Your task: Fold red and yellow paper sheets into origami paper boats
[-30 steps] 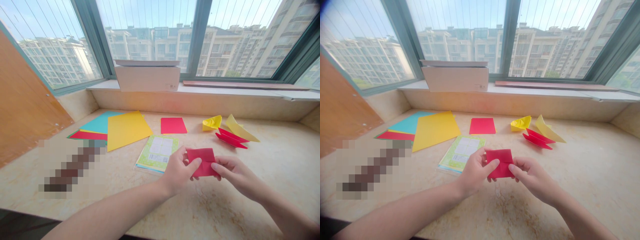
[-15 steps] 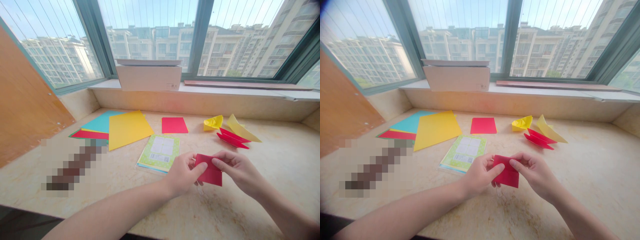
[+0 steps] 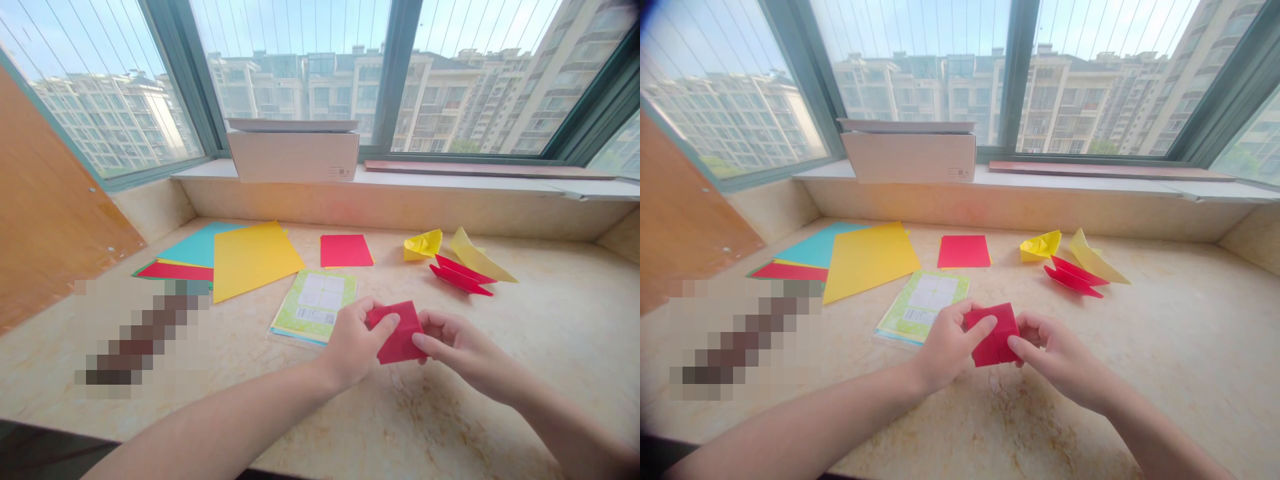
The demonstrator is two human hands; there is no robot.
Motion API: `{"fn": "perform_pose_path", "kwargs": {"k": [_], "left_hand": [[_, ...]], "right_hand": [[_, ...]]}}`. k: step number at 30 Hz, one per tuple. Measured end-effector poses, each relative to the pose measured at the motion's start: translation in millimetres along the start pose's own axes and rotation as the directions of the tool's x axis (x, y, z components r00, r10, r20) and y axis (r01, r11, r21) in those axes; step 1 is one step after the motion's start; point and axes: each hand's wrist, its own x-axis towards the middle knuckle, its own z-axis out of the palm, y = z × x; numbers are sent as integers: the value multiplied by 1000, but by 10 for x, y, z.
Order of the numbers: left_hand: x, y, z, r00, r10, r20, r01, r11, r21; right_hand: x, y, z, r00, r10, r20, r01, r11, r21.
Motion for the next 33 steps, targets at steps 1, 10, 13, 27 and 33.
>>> {"fn": "perform_pose_path", "kwargs": {"k": [1,10,13,27,33], "left_hand": [[-1,5,-6,1000,9,13,-9,1000,21],[5,-23,41,986,-68,152,105,962,-253],[17,-46,45,952,-71,298,150,956,-251],[-4,-13,29,955,-54,292,119,971,-208],[-1,-35,37,956,-56,287,118,972,-204]], "right_hand": [[-1,-18,11,1000,6,1,-6,1000,-4],[39,66,-17,988,-19,-155,11,999,-52],[30,70,-23,985,-19,-174,18,1000,-10],[1,39,-7,985,-36,-166,40,999,20],[10,43,-8,986,-32,-167,35,999,18]]}}
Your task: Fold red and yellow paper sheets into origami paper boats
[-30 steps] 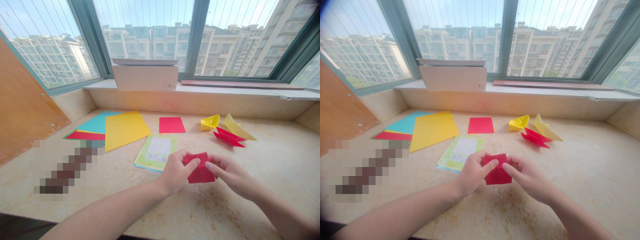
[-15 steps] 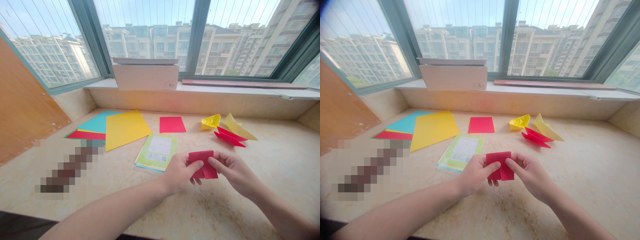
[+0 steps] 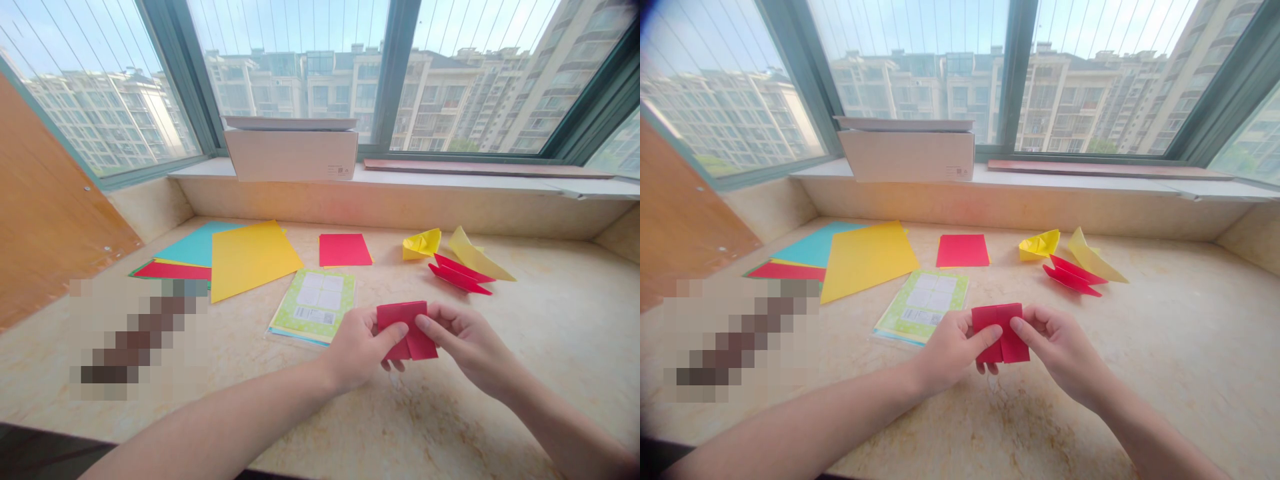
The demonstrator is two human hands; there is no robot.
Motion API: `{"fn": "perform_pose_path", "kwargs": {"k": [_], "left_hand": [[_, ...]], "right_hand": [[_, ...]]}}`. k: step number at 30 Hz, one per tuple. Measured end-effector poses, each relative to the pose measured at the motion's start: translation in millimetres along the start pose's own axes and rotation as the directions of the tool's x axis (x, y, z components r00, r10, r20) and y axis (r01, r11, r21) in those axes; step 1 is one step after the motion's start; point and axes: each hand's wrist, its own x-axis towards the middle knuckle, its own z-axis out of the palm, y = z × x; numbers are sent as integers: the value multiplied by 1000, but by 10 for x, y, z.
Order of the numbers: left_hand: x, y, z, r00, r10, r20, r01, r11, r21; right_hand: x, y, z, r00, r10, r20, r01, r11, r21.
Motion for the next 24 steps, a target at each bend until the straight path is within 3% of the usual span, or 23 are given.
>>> {"fn": "perform_pose_path", "kwargs": {"k": [24], "left_hand": [[-29,24,22,999,29,-22,-28,999,29]], "right_hand": [[2,-1,14,999,-11,-42,11,1000,-2]]}}
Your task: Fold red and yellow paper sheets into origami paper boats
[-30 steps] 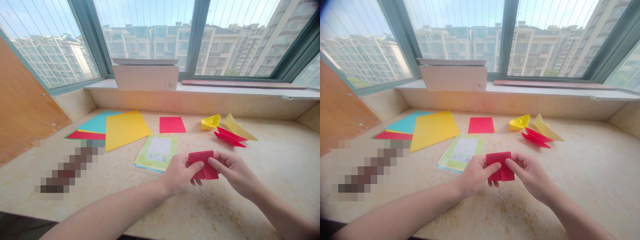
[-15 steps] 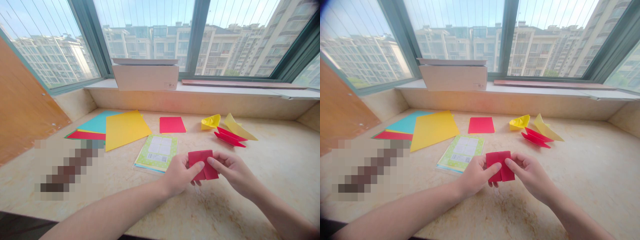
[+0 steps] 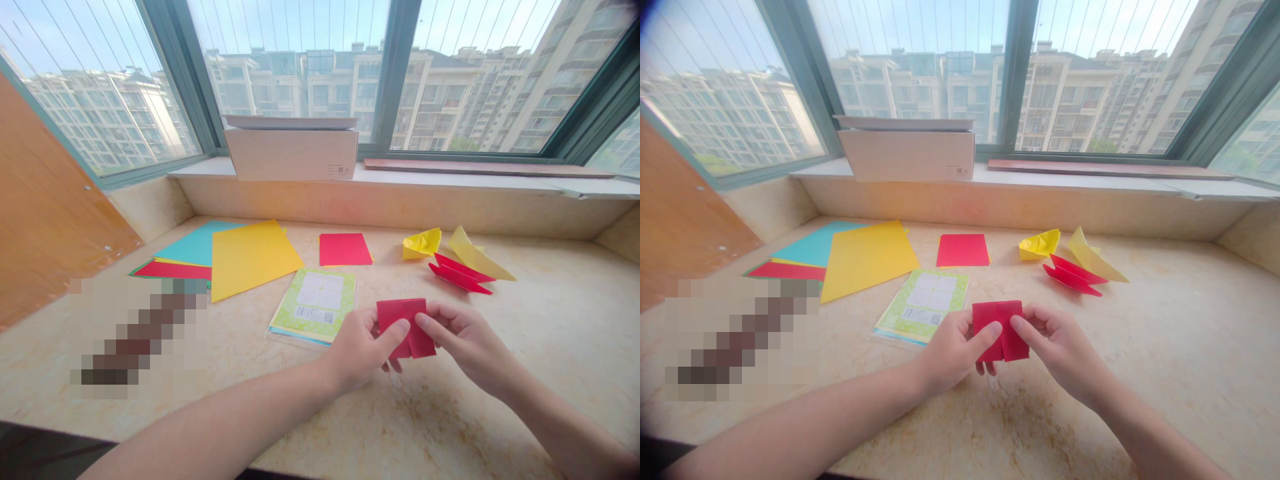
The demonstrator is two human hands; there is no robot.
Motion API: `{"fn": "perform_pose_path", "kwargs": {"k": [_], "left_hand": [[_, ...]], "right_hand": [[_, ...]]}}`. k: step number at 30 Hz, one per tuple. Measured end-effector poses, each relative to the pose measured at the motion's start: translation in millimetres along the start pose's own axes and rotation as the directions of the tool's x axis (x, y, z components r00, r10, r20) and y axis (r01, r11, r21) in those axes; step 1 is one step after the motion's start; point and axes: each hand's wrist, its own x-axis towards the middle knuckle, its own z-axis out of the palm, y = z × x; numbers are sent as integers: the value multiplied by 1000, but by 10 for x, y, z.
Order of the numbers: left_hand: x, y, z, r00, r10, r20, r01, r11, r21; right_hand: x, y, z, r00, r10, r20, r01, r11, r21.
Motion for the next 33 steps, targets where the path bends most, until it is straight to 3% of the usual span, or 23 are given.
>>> {"fn": "perform_pose_path", "kwargs": {"k": [4,9,13,17,21,25,33], "left_hand": [[14,-20,-11,999,-13,-38,12,999,-39],[5,-2,-1,994,-70,-82,69,997,-21],[-1,13,15,990,-72,-125,73,997,0],[8,0,16,994,-43,-104,40,999,-34],[13,5,2,998,7,-59,-12,996,-85],[10,39,-7,1000,2,-17,-5,985,-173],[40,21,-30,1000,5,24,4,941,-338]], "right_hand": [[2,10,30,998,-41,-56,37,997,-72],[-8,47,76,966,-217,-139,141,896,-421],[-29,75,81,952,-271,-142,179,869,-462],[-21,84,66,948,-249,-199,160,912,-378],[8,68,43,964,-139,-228,106,983,-148],[27,46,19,976,-69,-208,75,997,19],[62,12,-9,976,-16,-217,40,994,107]]}}
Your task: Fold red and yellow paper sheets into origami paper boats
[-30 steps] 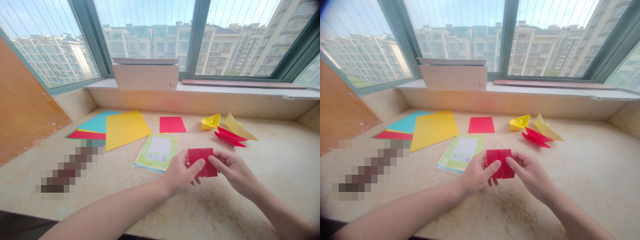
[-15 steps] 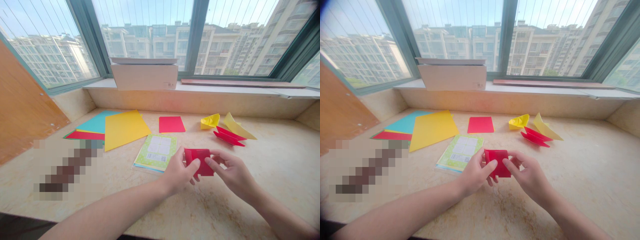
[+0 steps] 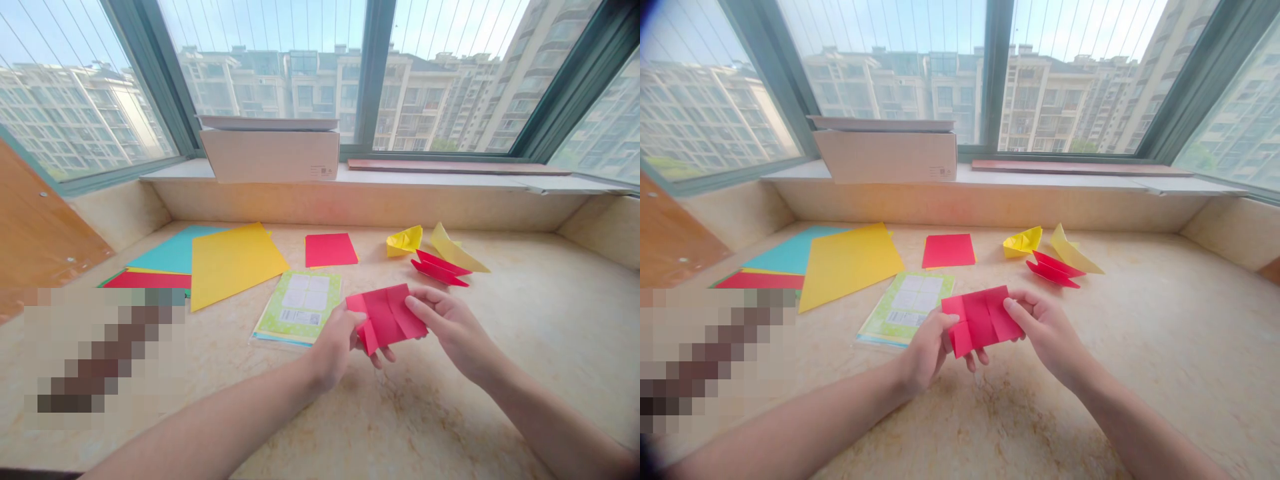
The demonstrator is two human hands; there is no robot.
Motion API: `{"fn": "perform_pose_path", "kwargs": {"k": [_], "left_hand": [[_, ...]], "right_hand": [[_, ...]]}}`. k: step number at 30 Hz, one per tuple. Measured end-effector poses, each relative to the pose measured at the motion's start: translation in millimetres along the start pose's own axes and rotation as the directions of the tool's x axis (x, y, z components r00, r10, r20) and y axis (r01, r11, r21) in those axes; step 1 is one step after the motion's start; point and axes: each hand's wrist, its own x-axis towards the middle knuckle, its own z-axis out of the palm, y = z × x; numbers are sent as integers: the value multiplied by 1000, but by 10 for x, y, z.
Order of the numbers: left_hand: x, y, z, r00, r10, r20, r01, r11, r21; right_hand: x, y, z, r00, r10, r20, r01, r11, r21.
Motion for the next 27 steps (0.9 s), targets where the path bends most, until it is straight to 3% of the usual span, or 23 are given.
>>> {"fn": "perform_pose_path", "kwargs": {"k": [5,13,18,22,27], "left_hand": [[-10,26,11,995,41,91,-42,999,14],[7,-37,-1,996,4,-86,18,967,254],[-15,-34,-2,988,81,-131,-27,928,372],[-39,-20,14,992,113,-57,-76,887,455],[-57,8,62,997,44,-67,-12,910,415]], "right_hand": [[16,5,17,1000,-20,-24,21,999,30],[-101,19,109,992,-125,17,127,988,-94],[-154,8,215,982,-165,93,178,972,-151],[-138,47,205,954,-300,29,291,892,-347],[-151,56,225,852,-520,57,476,726,-496]]}}
